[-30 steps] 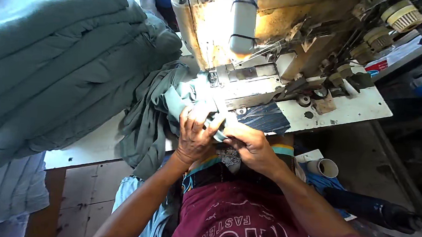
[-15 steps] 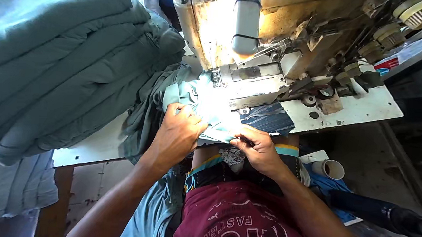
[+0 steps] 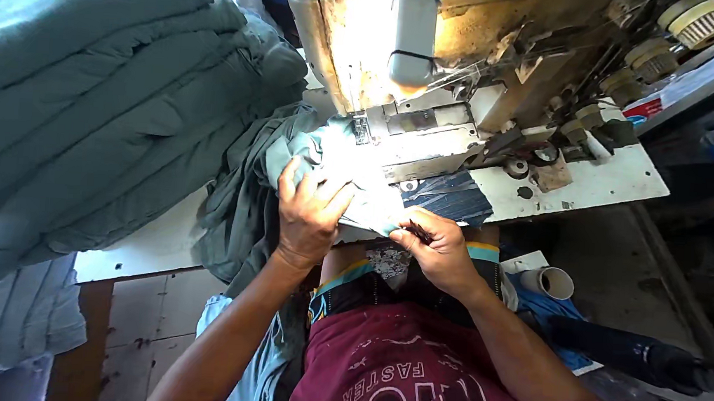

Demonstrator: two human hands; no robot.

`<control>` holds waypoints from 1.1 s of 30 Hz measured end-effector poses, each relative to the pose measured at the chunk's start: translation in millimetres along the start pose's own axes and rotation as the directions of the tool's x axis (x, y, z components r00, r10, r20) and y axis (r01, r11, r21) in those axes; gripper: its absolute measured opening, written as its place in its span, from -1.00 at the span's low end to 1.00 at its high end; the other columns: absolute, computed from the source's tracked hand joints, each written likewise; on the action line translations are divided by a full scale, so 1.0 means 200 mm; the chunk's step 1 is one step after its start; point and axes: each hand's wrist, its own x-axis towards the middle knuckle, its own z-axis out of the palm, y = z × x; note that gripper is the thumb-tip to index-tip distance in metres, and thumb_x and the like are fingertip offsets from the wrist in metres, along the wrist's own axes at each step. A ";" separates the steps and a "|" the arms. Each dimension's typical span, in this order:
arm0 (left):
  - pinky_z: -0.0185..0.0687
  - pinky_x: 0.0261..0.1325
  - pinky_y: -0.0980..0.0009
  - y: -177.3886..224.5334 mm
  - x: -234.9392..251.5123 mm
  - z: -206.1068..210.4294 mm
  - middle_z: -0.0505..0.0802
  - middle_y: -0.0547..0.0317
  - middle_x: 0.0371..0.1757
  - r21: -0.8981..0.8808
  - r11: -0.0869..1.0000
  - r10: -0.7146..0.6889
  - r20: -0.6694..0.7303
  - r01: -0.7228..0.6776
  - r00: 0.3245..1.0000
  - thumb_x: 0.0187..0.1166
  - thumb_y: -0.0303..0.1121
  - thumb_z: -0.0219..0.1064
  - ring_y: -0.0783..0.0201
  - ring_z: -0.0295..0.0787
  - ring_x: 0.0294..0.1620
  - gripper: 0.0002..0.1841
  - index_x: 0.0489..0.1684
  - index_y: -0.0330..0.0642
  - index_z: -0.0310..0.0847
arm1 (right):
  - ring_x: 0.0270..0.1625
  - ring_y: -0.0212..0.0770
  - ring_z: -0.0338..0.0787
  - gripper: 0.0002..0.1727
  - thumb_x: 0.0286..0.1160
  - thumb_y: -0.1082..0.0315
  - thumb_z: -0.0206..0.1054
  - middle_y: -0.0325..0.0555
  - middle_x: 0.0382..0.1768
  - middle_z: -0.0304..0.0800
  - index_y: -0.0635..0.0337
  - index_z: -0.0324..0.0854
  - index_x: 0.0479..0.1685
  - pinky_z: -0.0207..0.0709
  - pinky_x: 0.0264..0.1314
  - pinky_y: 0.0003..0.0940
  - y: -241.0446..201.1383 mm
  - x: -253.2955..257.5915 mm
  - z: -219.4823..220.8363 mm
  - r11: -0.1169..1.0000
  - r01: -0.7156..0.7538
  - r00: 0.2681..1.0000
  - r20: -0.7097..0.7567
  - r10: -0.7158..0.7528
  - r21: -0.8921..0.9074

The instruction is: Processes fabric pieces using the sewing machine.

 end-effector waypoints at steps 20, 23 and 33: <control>0.14 0.63 -0.36 -0.15 0.26 -0.16 0.87 0.03 -0.02 0.115 0.978 0.137 0.284 -0.175 0.949 0.64 -0.51 0.18 -0.15 0.72 0.20 -0.84 -0.23 -0.20 0.72 | -0.57 -0.35 0.51 -0.94 0.54 0.43 0.43 -0.17 -0.42 0.69 0.22 0.75 -0.15 0.43 -0.56 -0.45 0.08 0.21 0.02 0.996 -0.054 0.996 -0.063 0.058 0.066; 0.10 0.66 -0.34 -0.25 0.31 -0.13 0.83 0.04 -0.07 0.106 0.975 0.159 0.296 -0.198 0.942 0.67 -0.51 0.14 -0.13 0.70 0.21 -0.83 -0.23 -0.19 0.68 | -0.53 -0.35 0.55 -0.94 0.55 0.46 0.42 -0.16 -0.41 0.69 0.25 0.73 -0.12 0.47 -0.53 -0.46 0.09 0.28 0.04 1.000 0.006 0.998 -0.066 -0.004 0.028; 0.33 0.57 -0.12 -0.40 0.39 -0.09 0.76 0.03 0.32 0.015 0.975 0.209 0.264 -0.221 0.942 0.62 -0.60 0.09 -0.10 0.63 0.38 -0.67 0.10 -0.09 0.73 | -0.36 -0.34 0.72 -0.84 0.56 0.48 0.41 -0.09 -0.24 0.80 0.27 0.74 0.03 0.68 -0.33 -0.43 0.11 0.41 0.12 0.986 0.122 0.980 -0.144 -0.137 -0.113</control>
